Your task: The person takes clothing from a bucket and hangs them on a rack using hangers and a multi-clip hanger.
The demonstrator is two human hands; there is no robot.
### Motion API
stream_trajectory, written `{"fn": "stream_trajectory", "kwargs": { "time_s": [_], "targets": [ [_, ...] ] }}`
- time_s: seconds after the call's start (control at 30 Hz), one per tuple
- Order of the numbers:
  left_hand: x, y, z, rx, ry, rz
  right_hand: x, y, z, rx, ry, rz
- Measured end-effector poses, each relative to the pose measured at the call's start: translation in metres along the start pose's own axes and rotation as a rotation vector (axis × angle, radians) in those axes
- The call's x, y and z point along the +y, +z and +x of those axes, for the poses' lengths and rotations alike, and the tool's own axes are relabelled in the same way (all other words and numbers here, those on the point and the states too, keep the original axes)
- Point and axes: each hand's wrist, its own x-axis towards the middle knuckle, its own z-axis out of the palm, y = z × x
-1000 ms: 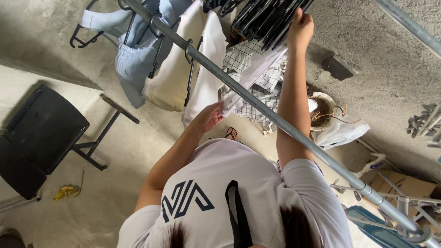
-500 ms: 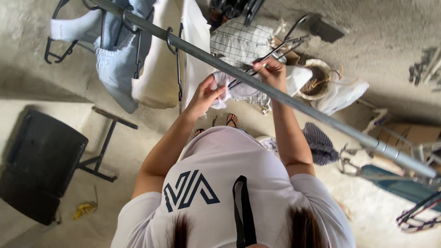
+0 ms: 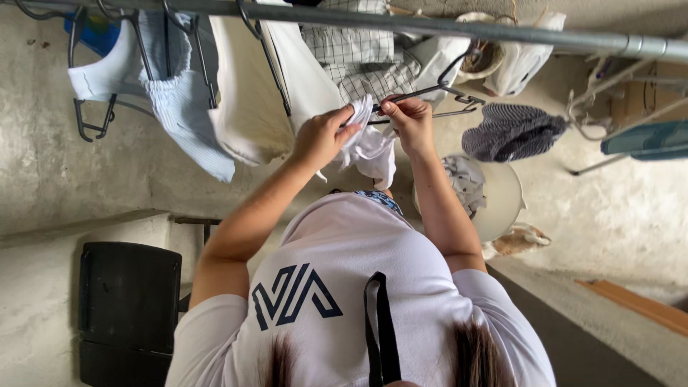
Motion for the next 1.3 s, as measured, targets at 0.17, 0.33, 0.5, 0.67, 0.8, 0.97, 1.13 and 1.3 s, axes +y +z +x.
{"fn": "stream_trajectory", "kwargs": {
  "time_s": [0.17,0.33,0.5,0.67,0.8,0.97,1.13,1.3],
  "targets": [
    [-0.015,-0.004,-0.032,-0.059,0.000,0.241,-0.006,0.025,-0.056,-0.113,-0.038,0.079],
    [-0.070,-0.013,-0.065,0.098,-0.114,-0.174,-0.020,0.013,-0.121,-0.036,-0.163,-0.950],
    [-0.105,-0.059,-0.080,0.062,-0.224,-0.500,-0.012,-0.081,-0.138,-0.143,0.396,-1.116],
    [-0.092,-0.074,-0.087,-0.160,-0.273,-0.493,-0.008,-0.143,-0.122,0.231,0.407,-0.076],
    [-0.077,-0.067,-0.094,-0.072,-0.213,-0.283,-0.058,-0.125,-0.128,0.095,0.310,0.160],
    [-0.071,-0.041,-0.110,0.001,-0.190,-0.250,-0.097,-0.053,-0.135,0.014,0.228,-0.135],
    [-0.084,-0.006,-0.134,0.122,-0.218,-0.513,-0.072,-0.016,-0.139,0.517,-0.469,-1.576],
    [-0.057,0.042,-0.155,0.375,-0.465,-0.521,-0.018,0.046,-0.142,-0.079,0.020,-0.402]
  ]
}}
